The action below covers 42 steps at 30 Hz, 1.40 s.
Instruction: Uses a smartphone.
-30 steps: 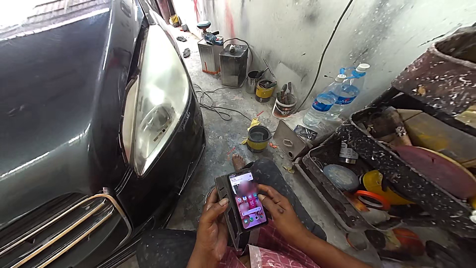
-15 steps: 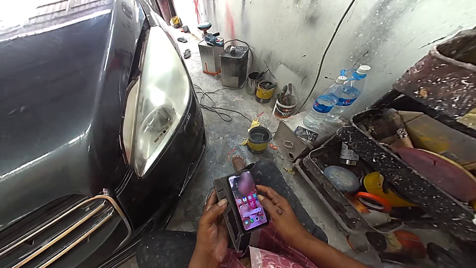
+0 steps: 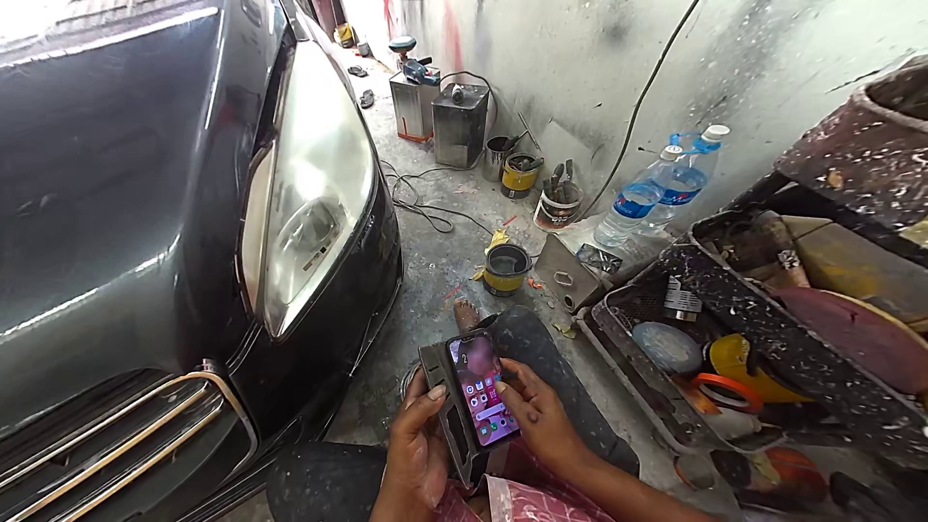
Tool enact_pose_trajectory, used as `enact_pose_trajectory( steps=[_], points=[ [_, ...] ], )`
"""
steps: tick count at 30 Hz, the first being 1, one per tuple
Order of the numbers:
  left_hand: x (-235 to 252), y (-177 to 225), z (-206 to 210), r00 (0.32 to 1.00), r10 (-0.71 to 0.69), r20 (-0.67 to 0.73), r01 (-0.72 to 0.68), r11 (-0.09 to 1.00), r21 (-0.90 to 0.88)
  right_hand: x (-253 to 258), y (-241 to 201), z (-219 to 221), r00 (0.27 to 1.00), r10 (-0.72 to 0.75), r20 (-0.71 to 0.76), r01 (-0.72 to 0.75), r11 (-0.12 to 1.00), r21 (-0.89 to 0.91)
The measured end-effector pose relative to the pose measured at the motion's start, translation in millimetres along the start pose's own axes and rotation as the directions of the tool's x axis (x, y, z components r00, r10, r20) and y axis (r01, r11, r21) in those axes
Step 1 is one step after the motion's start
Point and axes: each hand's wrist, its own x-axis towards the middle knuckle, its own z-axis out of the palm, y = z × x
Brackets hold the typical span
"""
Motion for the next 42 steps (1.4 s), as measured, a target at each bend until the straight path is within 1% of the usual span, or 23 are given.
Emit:
enact_pose_trajectory(
  steps=[3,12,20,24,27,29,31,33,36,42],
  points=[
    [0,1,-2,1.000,0.007,-0.014,-0.006,1.000,0.010,-2,1,4,1.000,-0.013,0.017,0.014,0.999,-0.034],
    [-1,0,-6,1.000,0.012,0.002,-0.012,1.000,0.006,-3,4,3,1.000,-0.010,0.028,0.009,0.999,0.031],
    [0,-1,-4,1.000,0.008,0.023,-0.008,1.000,-0.012,-2,5,2,1.000,0.009,0.023,-0.009,0.999,-0.037],
    [0,0,-4,0.999,0.011,0.039,-0.011,1.000,0.001,-4,5,4,0.999,-0.002,0.033,0.002,1.000,0.004],
    [0,1,-4,0.999,0.016,0.033,-0.018,0.998,0.066,-2,2,3,0.999,0.004,0.034,-0.006,0.997,0.077],
    [0,0,-4,0.999,0.026,0.045,-0.033,0.988,0.152,1,-4,2,0.997,0.070,0.034,-0.074,0.988,0.139],
    [0,-1,-5,0.997,0.039,0.070,-0.054,0.971,0.232,6,-10,1,0.981,0.183,0.063,-0.192,0.959,0.207],
    [0,-2,-6,0.995,0.048,0.092,-0.072,0.956,0.284,10,-12,2,0.959,0.266,0.094,-0.281,0.931,0.235],
    [1,-4,-9,0.990,0.057,0.126,-0.095,0.943,0.319,13,-14,5,0.945,0.315,0.091,-0.327,0.921,0.211],
    [0,-6,-11,0.987,0.030,0.159,-0.085,0.934,0.348,17,-13,11,0.927,0.368,0.074,-0.375,0.902,0.214]
  ],
)
